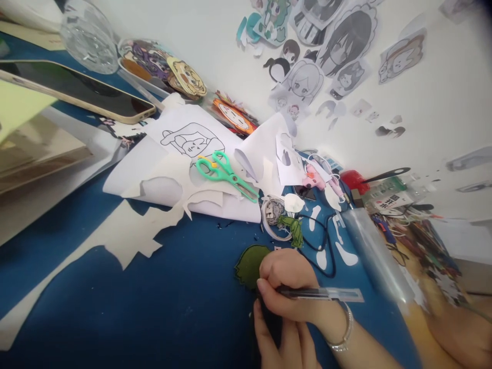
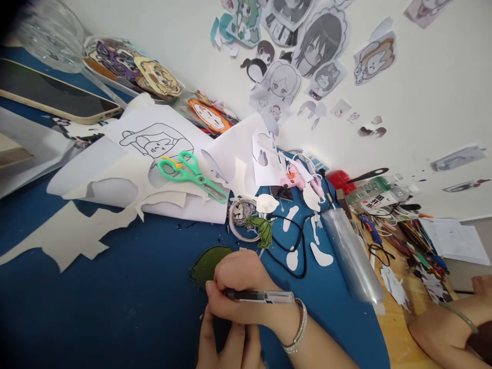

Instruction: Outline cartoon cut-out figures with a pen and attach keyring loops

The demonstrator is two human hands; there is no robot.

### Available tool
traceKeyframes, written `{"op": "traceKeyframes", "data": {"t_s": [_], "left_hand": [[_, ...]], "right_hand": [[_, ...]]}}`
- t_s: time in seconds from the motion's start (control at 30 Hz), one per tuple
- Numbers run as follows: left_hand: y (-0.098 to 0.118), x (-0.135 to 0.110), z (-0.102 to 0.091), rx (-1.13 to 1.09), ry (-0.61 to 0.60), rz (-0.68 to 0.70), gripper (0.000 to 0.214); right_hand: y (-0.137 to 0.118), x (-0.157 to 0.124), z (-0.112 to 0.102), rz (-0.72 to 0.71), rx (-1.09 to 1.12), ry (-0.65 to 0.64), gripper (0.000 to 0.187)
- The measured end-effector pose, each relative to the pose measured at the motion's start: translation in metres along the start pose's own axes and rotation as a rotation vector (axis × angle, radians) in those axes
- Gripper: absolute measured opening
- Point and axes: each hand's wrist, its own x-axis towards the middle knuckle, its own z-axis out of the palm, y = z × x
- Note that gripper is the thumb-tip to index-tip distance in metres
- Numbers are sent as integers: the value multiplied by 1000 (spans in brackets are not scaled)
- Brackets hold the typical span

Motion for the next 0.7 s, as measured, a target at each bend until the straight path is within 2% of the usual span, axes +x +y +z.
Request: {"op": "traceKeyframes", "data": {"t_s": [0.17,0.33,0.4,0.5,0.53,0.63,0.7], "left_hand": [[-4,-5,5,81,31,41,15],[-1,-5,7,41,44,58,14],[7,-6,9,16,41,-11,18],[20,-15,15,-29,61,-241,22],[22,-19,17,-45,53,-243,21],[23,-30,19,18,-35,-97,17],[20,-33,18,59,-81,-52,21]], "right_hand": [[0,0,0,10,55,23,33],[0,0,0,21,83,29,33],[0,0,1,30,75,42,34],[1,-1,1,33,90,47,34],[1,-1,1,34,101,44,34],[2,-3,1,43,127,43,34],[3,-4,0,45,125,32,34]]}}
